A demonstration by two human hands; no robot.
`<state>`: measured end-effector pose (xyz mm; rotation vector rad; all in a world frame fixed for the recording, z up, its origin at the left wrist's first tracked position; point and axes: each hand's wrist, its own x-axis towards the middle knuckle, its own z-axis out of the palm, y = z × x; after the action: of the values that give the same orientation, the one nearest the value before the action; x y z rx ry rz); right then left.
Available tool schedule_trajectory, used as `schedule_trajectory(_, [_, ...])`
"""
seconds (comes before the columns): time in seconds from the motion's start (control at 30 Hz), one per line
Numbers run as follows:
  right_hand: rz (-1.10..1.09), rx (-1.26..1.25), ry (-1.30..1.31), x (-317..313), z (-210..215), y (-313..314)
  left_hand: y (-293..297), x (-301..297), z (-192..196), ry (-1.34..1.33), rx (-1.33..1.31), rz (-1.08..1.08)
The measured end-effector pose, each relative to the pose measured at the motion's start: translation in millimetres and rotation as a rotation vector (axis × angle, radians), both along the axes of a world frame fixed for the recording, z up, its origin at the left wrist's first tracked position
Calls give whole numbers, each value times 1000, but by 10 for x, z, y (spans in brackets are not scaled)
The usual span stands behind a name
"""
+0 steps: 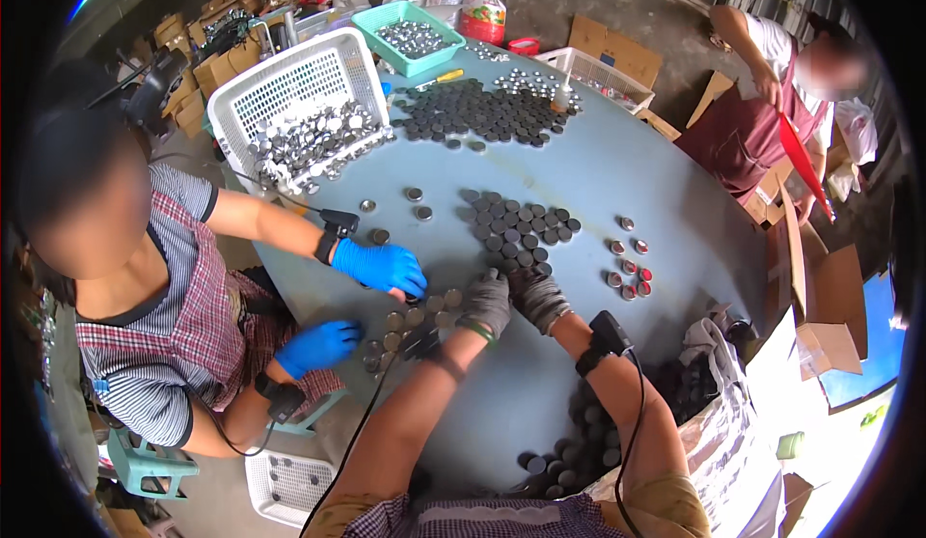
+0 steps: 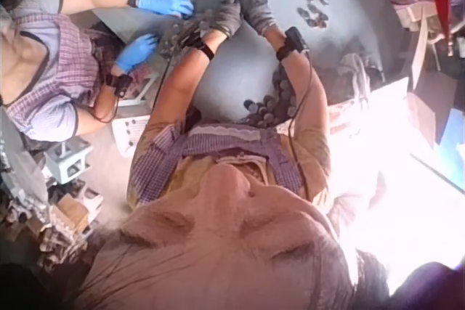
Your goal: Sorting small metal components and plastic discs at a factory workbench.
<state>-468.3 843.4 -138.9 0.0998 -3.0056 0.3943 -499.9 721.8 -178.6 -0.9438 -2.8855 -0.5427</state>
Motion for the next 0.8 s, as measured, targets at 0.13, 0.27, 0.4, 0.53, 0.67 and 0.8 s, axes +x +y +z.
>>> schedule_trajectory(0.13, [-70,-392,-27,241,-12,56,-172,236,-189,-30,62,-53])
schedule_trajectory(0.27, [-12,-49,-265,360,-114,-12,-536,702,-155,13,-97,-142])
schedule_trajectory(0.4, [-148,-49,-172,392,-115,38,-643,1122,363,-732,445,228])
schedule_trajectory(0.53, [-135,-29,-247,261,-66,-184,-974,1191,-282,488,-410,-559])
schedule_trajectory(0.67, [-44,82,-246,303,-97,-412,-1102,1433,-355,69,182,-255])
schedule_trajectory(0.8, [58,124,-97,634,-296,-523,-1370,1667,-51,-58,335,-79])
